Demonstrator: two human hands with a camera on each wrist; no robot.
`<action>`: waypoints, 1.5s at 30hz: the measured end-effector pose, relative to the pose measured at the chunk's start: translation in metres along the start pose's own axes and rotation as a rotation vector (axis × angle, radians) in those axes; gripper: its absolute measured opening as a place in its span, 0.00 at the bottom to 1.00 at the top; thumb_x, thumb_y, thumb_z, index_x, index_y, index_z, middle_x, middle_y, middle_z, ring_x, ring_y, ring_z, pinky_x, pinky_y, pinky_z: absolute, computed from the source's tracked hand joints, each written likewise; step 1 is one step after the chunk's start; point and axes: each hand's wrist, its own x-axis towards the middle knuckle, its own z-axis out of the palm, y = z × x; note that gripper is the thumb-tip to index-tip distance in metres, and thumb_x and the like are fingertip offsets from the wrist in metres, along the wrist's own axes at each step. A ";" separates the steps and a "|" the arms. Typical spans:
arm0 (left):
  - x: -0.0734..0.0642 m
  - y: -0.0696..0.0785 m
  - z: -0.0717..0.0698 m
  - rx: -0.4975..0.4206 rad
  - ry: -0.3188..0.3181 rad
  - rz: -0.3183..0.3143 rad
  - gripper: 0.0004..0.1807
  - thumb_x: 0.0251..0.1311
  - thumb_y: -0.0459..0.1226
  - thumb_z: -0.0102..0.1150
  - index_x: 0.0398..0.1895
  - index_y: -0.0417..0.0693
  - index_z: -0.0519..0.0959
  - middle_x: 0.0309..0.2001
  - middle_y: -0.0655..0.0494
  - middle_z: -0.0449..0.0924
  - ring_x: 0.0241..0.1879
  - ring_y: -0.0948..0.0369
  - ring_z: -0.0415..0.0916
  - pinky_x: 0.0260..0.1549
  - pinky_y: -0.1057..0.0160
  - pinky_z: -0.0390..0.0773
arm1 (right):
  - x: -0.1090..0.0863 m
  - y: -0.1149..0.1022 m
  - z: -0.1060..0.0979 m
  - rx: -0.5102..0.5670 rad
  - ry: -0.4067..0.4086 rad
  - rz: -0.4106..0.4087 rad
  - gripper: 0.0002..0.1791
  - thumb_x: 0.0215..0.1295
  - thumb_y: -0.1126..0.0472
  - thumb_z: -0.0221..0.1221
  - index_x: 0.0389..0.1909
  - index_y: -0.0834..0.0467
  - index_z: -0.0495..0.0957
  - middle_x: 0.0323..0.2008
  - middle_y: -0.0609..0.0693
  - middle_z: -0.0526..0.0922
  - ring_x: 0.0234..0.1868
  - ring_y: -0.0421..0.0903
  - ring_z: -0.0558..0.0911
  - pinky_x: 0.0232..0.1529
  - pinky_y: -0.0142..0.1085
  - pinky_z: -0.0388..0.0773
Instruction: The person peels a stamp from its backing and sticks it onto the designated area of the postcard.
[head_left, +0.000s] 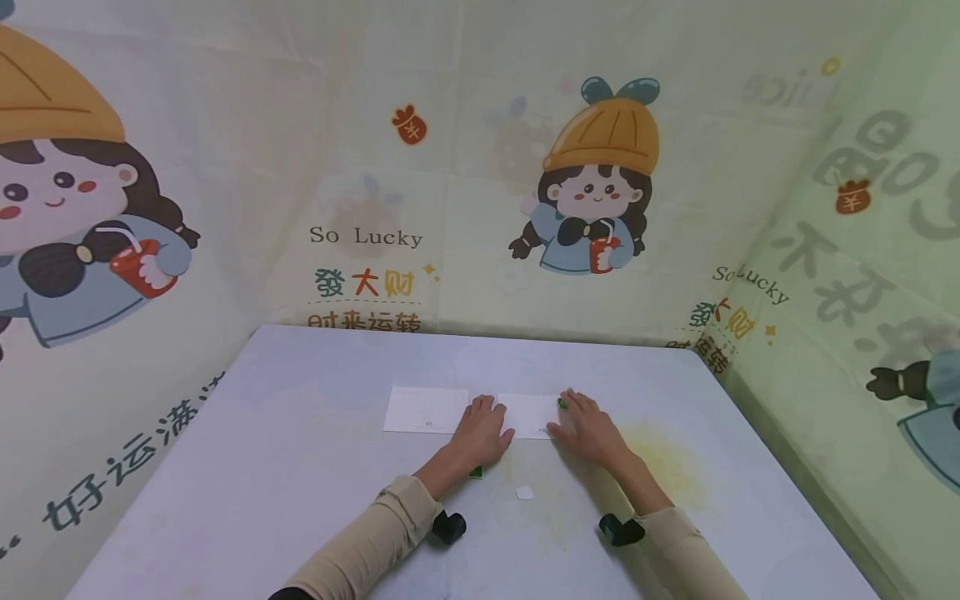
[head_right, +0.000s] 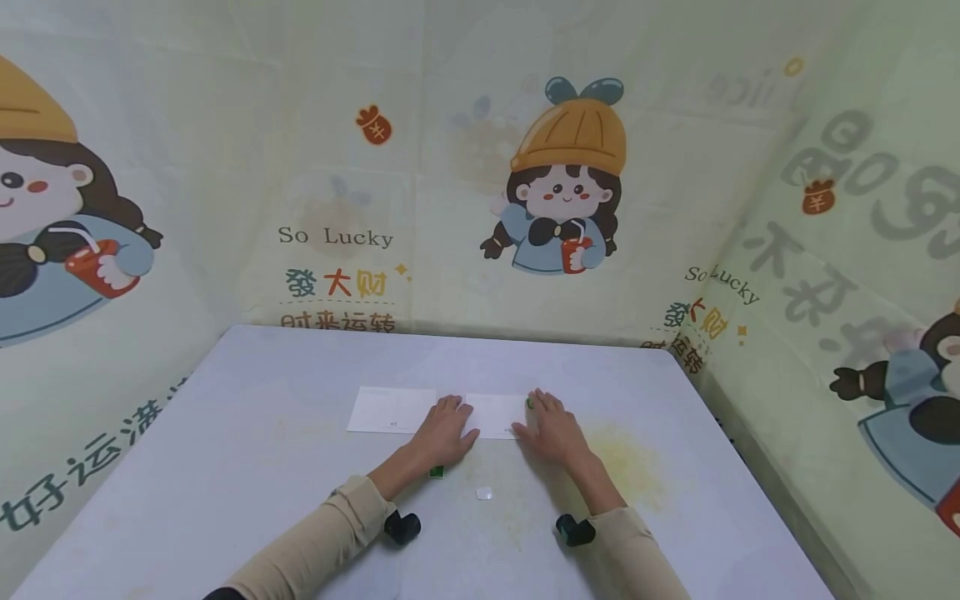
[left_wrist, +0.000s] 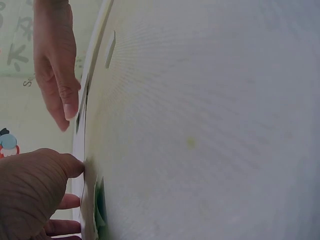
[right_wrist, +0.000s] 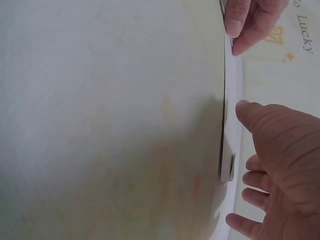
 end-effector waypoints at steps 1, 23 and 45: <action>0.000 0.000 0.000 0.002 -0.001 0.000 0.28 0.73 0.49 0.58 0.66 0.39 0.74 0.68 0.42 0.70 0.71 0.47 0.64 0.70 0.49 0.66 | 0.000 0.000 0.001 -0.010 -0.023 0.000 0.39 0.71 0.48 0.61 0.72 0.70 0.65 0.72 0.68 0.66 0.73 0.68 0.65 0.66 0.64 0.68; 0.000 0.002 -0.002 0.012 -0.010 0.002 0.28 0.72 0.49 0.59 0.65 0.38 0.75 0.67 0.41 0.70 0.70 0.47 0.65 0.69 0.49 0.67 | 0.003 0.001 0.004 -0.060 -0.212 -0.017 0.43 0.76 0.42 0.52 0.76 0.72 0.56 0.77 0.68 0.56 0.78 0.65 0.55 0.72 0.64 0.57; 0.003 0.005 -0.002 0.027 -0.027 -0.020 0.29 0.73 0.49 0.58 0.67 0.38 0.74 0.68 0.41 0.69 0.70 0.48 0.64 0.70 0.49 0.66 | -0.001 0.009 0.008 -0.021 -0.200 -0.022 0.44 0.79 0.41 0.47 0.78 0.70 0.50 0.80 0.66 0.49 0.81 0.63 0.48 0.75 0.65 0.47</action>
